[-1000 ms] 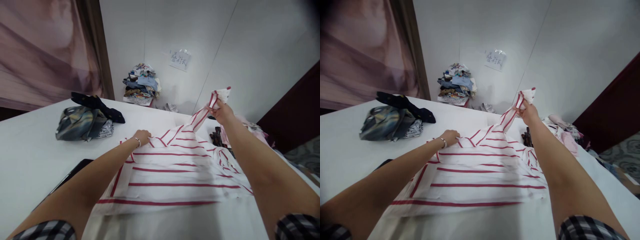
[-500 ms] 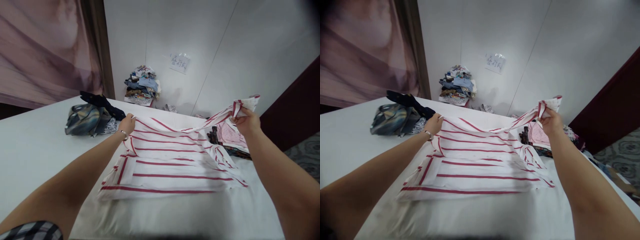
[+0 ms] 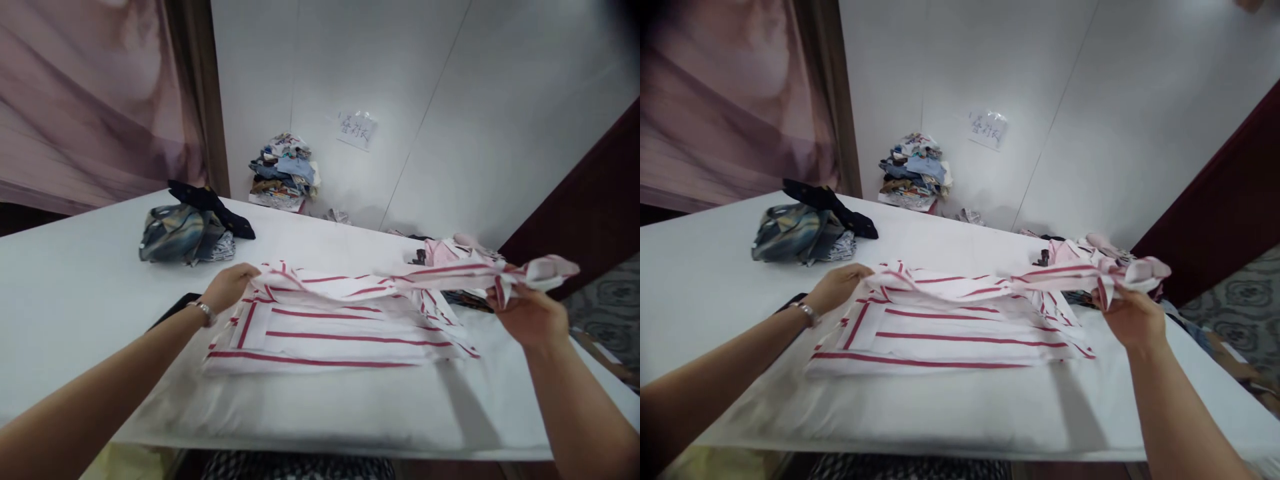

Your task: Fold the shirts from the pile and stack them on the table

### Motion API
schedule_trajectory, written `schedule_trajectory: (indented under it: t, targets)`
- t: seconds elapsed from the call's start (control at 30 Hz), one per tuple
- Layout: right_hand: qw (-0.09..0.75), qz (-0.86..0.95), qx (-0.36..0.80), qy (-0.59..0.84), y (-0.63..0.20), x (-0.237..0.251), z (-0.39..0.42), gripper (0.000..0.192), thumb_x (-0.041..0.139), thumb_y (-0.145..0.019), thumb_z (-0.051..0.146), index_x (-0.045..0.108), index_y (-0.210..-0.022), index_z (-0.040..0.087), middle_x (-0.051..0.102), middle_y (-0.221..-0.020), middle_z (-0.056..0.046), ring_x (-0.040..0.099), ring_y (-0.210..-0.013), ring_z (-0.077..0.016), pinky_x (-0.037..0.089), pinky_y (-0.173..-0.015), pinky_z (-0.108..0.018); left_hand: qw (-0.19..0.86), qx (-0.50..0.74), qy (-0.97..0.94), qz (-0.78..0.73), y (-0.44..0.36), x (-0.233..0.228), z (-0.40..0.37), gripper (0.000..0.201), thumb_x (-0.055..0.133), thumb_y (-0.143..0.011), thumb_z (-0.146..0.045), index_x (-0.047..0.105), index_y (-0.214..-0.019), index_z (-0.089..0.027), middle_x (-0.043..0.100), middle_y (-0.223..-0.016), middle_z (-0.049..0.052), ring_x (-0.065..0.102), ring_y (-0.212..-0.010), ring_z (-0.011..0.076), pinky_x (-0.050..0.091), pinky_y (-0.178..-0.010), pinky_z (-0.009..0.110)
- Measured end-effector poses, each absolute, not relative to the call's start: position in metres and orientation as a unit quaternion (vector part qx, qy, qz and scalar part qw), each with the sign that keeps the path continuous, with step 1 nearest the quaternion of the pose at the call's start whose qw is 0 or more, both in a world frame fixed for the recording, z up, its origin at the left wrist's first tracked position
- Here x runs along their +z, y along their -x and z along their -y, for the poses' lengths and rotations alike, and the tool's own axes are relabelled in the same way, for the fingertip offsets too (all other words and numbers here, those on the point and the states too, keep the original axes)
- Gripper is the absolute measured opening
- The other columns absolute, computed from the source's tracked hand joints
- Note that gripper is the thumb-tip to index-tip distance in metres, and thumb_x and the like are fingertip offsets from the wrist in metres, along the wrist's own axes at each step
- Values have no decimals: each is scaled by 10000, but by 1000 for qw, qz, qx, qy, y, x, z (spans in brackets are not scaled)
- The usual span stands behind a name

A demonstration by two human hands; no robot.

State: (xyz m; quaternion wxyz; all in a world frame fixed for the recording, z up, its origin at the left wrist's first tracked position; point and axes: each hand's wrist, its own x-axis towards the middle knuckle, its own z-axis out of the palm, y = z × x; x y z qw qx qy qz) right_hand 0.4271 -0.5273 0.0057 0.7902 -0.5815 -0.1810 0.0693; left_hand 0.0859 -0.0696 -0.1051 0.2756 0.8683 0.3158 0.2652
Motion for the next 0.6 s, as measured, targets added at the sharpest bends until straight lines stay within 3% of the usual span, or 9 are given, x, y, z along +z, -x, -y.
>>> schedule_trajectory:
  t: [0.1, 0.23, 0.4, 0.5, 0.6]
  targets:
    - [738, 184, 79, 645, -413, -29, 554, 153, 656, -586, 273, 721, -718, 313, 724, -785, -34, 656, -629, -230, 542, -588, -391, 240, 199, -913, -264, -71, -129, 78, 181, 413, -665, -223, 589, -623, -241, 728, -903, 56, 644, -886, 239, 485, -877, 362]
    - [683, 207, 94, 694, -402, -54, 571, 196, 728, -570, 348, 748, -764, 325, 738, -805, -39, 687, -725, -273, 563, -623, -417, 176, 170, -936, -253, -65, -136, 83, 205, 409, -659, -197, 607, -635, -243, 715, -816, 70, 645, -808, 251, 502, -837, 403]
    - [647, 246, 125, 711, -382, -46, 566, 294, 791, -569, 376, 773, -848, 284, 702, -659, -38, 637, -600, -232, 534, -573, -369, 134, 238, -948, -166, -88, -121, 106, 386, 416, -686, -159, 704, -934, -224, 721, -1072, 89, 624, -1072, 250, 444, -1023, 426]
    - [626, 272, 150, 715, -367, -34, 551, 370, 815, -551, 381, 777, -901, 268, 747, -800, -61, 669, -706, -254, 544, -645, -374, 115, 205, -968, -87, -112, -117, 129, 548, 397, -707, -105, 654, -1182, -197, 634, -1300, 96, 521, -1258, 244, 361, -1102, 460]
    - [593, 291, 174, 730, -355, -30, 539, 376, 817, -557, 393, 783, -912, 277, 759, -906, -90, 691, -815, -301, 558, -712, -412, 99, 114, -987, -62, -127, -117, 146, 550, 425, -713, -64, 651, -1186, -228, 647, -1281, 83, 524, -1250, 247, 292, -1124, 509]
